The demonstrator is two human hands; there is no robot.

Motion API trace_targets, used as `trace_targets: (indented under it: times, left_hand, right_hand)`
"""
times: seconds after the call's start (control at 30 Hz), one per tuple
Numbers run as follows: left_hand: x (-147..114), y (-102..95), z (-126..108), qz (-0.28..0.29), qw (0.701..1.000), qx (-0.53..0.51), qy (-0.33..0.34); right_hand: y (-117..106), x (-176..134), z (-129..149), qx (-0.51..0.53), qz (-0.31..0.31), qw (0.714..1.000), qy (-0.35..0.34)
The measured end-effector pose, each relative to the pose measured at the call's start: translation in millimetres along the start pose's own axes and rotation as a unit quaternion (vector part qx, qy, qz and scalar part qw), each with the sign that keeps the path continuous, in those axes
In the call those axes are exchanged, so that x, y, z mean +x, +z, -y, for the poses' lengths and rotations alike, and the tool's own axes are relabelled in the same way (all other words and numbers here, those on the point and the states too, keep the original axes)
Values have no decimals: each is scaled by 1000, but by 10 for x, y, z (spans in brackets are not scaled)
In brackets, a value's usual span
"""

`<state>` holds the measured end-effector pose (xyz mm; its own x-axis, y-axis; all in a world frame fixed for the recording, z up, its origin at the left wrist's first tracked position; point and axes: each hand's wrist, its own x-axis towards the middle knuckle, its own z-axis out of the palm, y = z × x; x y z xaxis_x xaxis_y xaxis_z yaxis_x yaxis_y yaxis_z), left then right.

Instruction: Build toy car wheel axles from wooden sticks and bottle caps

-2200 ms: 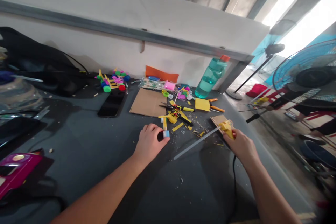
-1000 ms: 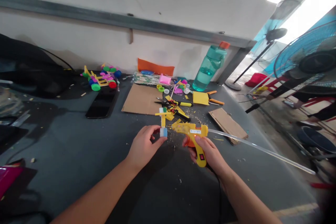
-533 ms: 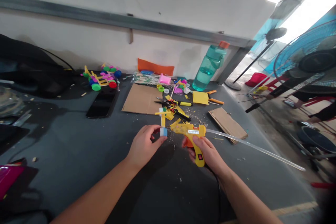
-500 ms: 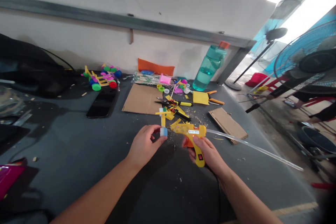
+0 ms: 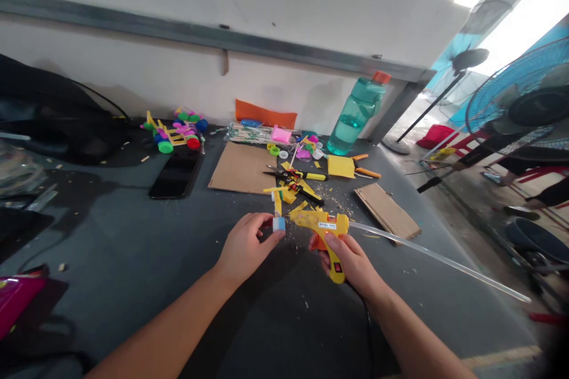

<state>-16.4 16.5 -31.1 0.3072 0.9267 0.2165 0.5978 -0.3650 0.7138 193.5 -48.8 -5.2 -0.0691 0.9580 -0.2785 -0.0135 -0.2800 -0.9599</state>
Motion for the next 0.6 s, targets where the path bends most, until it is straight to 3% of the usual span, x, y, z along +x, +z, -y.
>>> trace_targets:
  times: [0.6]
  left_hand:
    - [12,40,77,1,999,-32,25]
  right_hand:
    - [-22,1,19,6,-6,1000,-5]
